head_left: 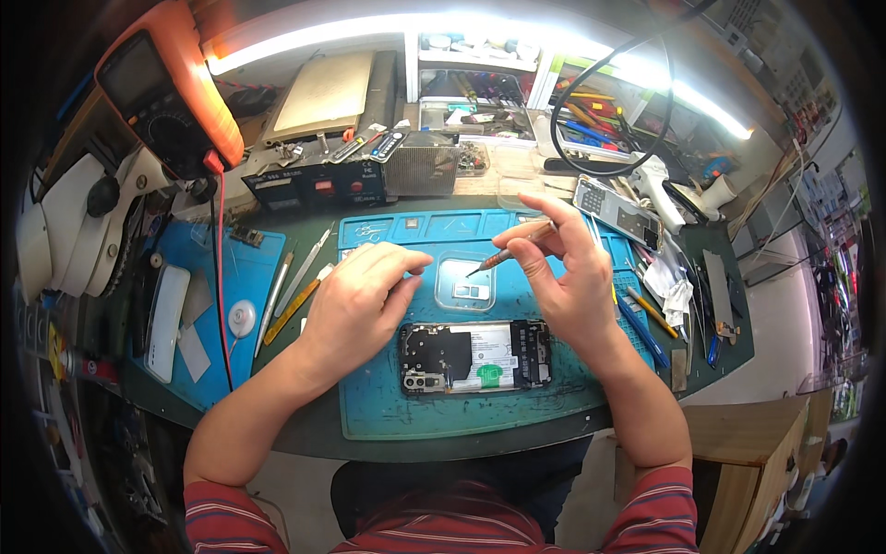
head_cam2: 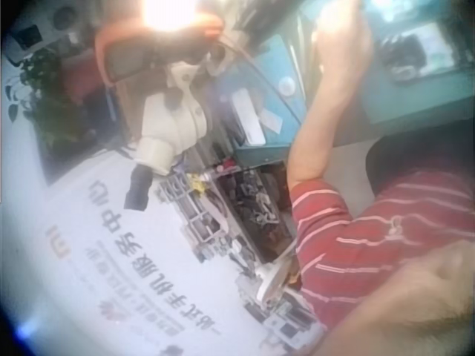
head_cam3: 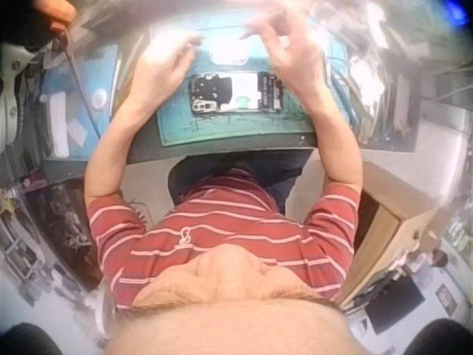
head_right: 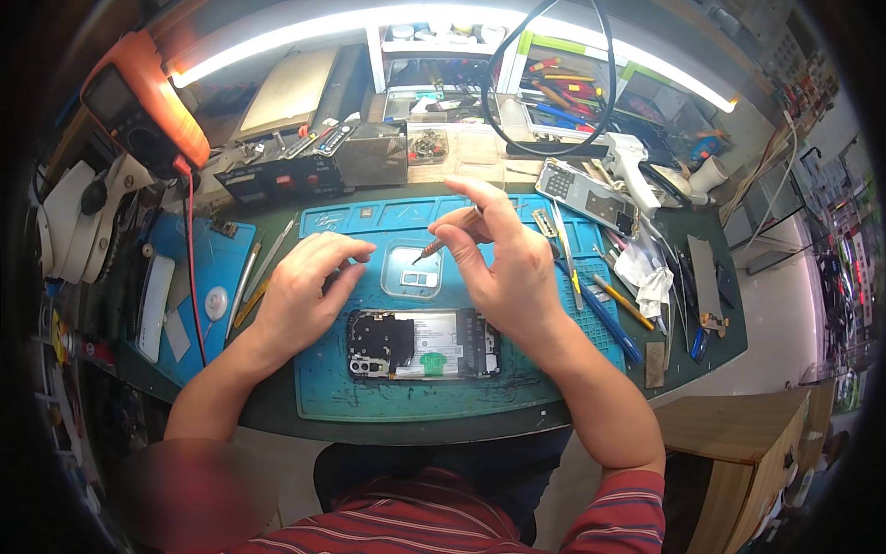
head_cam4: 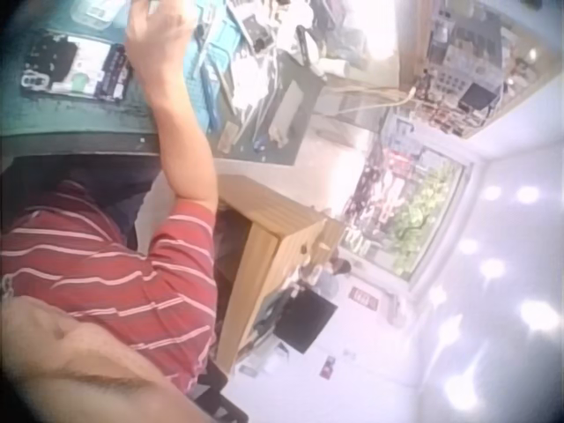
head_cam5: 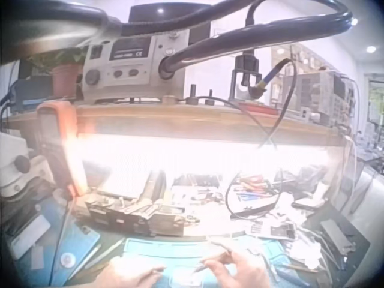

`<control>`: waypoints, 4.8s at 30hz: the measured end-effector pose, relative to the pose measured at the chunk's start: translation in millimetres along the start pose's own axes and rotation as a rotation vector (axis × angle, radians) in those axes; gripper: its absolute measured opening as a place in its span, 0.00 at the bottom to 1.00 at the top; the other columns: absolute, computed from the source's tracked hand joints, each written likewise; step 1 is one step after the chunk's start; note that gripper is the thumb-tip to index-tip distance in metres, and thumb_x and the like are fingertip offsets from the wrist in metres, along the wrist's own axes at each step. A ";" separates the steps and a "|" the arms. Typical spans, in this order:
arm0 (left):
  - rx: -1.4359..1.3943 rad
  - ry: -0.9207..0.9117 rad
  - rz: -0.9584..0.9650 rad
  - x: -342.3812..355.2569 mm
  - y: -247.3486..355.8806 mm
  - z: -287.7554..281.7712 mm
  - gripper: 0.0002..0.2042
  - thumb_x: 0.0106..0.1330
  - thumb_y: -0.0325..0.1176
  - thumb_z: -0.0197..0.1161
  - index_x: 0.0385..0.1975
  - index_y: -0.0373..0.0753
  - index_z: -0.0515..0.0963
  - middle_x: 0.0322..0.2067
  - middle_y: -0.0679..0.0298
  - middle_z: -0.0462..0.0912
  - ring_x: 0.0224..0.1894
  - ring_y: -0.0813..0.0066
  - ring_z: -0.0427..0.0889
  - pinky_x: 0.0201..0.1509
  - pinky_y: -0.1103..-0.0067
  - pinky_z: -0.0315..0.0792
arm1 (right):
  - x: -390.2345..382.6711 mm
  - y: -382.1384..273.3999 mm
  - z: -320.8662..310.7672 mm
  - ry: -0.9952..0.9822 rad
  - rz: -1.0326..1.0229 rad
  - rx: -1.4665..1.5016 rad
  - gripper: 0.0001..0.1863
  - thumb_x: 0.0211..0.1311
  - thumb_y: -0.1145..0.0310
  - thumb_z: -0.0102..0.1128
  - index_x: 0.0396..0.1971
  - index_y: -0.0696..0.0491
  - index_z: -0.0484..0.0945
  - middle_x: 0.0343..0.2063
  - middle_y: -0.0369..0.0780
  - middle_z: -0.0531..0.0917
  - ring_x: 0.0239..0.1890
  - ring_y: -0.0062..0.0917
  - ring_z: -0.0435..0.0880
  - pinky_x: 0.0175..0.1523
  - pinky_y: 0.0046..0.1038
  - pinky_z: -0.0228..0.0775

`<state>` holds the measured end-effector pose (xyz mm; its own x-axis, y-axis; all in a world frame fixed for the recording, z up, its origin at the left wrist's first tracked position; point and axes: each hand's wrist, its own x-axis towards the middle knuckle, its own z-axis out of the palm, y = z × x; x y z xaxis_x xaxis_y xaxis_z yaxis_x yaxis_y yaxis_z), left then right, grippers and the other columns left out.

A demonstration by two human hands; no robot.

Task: The person removes a protective film from a black smartphone back cover, applies adhesive along the edges, wipes the surface, and then reattaches internal components to the phone's chassis using a screwdriver. The person works at a cluttered electronics repair bench.

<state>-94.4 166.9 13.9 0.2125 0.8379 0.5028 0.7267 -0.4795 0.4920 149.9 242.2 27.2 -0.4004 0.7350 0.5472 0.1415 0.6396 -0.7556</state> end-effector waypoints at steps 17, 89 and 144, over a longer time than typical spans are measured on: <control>-0.202 -0.083 -0.157 -2.4 13.2 4.0 0.05 0.65 0.29 0.73 0.36 0.35 0.85 0.30 0.63 0.85 0.29 0.74 0.81 0.32 0.77 0.73 | -4.7 -16.6 5.5 -0.047 -0.106 -0.019 0.22 0.69 0.75 0.68 0.61 0.59 0.74 0.37 0.43 0.91 0.40 0.25 0.93 0.45 0.24 0.83; -0.220 -0.573 -0.319 -9.9 14.2 -35.5 0.14 0.61 0.37 0.72 0.38 0.36 0.78 0.36 0.55 0.82 0.45 0.53 0.83 0.48 0.60 0.76 | -1.0 -72.3 45.2 -0.456 -0.125 -0.116 0.27 0.62 0.84 0.67 0.62 0.56 0.80 0.42 0.44 0.88 0.39 0.30 0.90 0.44 0.29 0.83; 0.134 -0.392 0.209 -44.6 37.6 -36.9 0.27 0.51 0.31 0.78 0.55 0.45 0.83 0.57 0.64 0.81 0.58 0.64 0.80 0.57 0.68 0.76 | -9.4 -41.1 -14.5 -0.208 -0.122 -0.140 0.18 0.65 0.84 0.66 0.54 0.61 0.80 0.38 0.45 0.89 0.36 0.27 0.90 0.44 0.26 0.82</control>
<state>-100.6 101.8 36.2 0.5758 0.7745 0.2619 0.7143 -0.6324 0.2998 161.0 212.3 58.3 -0.5972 0.5982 0.5344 0.1992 0.7560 -0.6236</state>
